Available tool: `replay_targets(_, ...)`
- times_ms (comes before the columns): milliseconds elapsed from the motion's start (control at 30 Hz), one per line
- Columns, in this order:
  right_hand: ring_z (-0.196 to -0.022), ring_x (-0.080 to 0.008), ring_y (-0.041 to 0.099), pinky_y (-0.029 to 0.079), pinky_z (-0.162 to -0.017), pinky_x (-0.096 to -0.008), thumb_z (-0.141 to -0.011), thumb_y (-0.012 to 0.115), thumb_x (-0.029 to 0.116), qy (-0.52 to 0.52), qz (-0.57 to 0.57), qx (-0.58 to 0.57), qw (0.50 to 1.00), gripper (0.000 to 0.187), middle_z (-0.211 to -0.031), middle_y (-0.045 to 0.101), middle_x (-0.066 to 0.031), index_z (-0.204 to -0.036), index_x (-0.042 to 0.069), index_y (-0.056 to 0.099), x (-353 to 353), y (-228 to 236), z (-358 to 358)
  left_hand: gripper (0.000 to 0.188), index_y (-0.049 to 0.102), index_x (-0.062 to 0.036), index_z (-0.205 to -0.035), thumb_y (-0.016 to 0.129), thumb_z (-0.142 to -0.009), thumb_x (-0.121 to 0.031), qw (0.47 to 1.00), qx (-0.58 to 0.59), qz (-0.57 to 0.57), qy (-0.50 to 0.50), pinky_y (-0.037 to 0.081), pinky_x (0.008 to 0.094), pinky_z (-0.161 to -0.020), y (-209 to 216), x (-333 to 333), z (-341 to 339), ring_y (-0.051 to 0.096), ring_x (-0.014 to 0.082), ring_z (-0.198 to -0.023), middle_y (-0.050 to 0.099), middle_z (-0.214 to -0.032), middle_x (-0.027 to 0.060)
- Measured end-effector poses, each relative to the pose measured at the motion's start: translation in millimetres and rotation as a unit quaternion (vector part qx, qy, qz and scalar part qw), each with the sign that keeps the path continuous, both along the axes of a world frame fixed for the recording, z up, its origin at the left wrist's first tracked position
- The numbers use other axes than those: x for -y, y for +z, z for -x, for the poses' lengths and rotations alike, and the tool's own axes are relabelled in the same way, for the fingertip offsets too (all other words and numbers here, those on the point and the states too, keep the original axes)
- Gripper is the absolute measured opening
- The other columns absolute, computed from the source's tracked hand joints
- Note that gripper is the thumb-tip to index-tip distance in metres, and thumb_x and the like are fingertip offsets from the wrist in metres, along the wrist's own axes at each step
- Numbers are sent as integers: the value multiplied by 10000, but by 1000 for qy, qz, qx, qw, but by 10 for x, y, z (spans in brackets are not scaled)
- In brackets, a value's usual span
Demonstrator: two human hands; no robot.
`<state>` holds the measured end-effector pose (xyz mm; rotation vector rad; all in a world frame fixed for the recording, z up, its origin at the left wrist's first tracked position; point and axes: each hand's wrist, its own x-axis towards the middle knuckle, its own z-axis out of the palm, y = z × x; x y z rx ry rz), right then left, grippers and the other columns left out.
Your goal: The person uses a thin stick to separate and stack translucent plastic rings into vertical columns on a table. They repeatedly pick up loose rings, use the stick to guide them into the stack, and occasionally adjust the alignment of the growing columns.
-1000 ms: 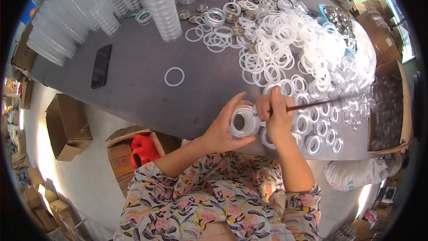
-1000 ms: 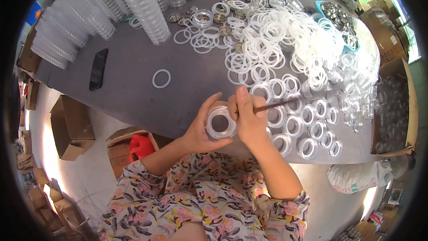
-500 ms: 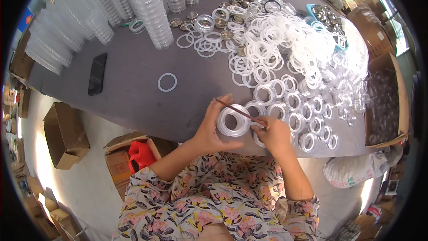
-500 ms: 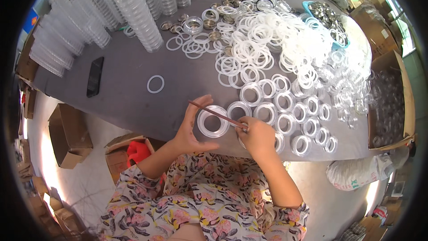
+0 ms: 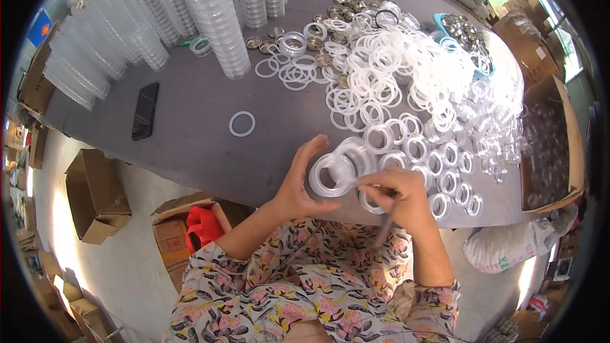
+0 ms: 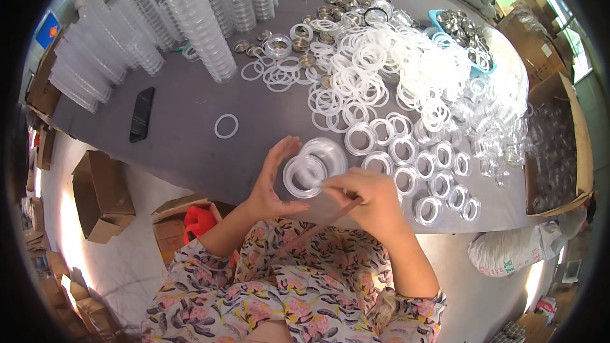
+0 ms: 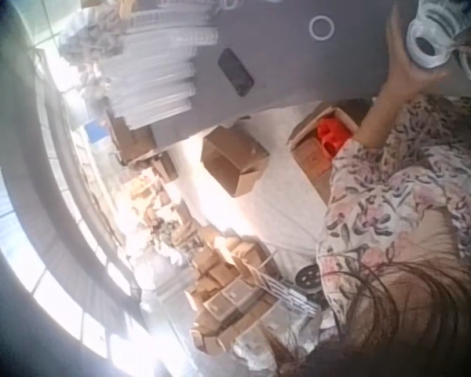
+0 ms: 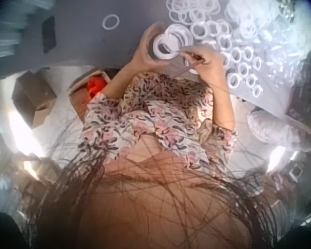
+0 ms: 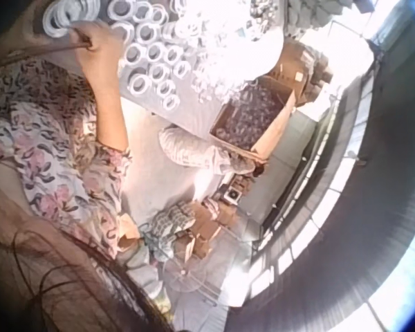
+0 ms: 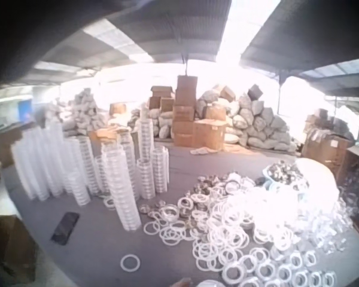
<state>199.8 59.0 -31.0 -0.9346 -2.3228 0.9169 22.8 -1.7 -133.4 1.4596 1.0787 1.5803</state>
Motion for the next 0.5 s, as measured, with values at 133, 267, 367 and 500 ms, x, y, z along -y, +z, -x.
replay_targets(133, -479, -143, 498, 382, -454, -260, -675, 654, 58, 84, 5, 3, 996, 144, -569, 535, -46, -818, 66, 637, -16, -66, 77, 880, 279, -21, -1269, 761, -558, -214, 980, -180, 19, -84, 145, 400, -1023, 240, -122, 155, 324, 237, -1201, 338, -1291, 115)
replay_targets(267, -425, -122, 414, 315, -408, -248, -772, 580, 130, 10, 78, -90, 993, 123, -535, 504, -34, -719, 22, 603, -44, -67, 45, 811, 327, -46, -1252, 747, -575, -197, 986, -145, 10, -81, 84, 434, -1027, 172, -124, 199, 338, 217, -1194, 368, -1277, 86)
replay_targets(367, -388, -119, 303, 234, -383, -242, -884, 408, 289, -30, 159, -393, 905, 440, -469, 413, -31, -530, 38, 481, -116, -71, 2, 818, 312, -55, -1259, 745, -578, -188, 988, -134, 1, -82, 81, 432, -1026, 149, -118, 159, 335, 213, -1196, 363, -1280, 84)
replay_targets(500, -385, -111, 218, 191, -378, -244, -915, 213, 400, 7, 318, -554, 770, 568, -425, 282, -5, -439, 100, 291, -87, 40, 133, 830, 287, -47, -1266, 745, -582, -156, 995, -60, 9, -76, 186, 367, -1005, 179, -96, 114, 347, 201, -1181, 377, -1258, 92)
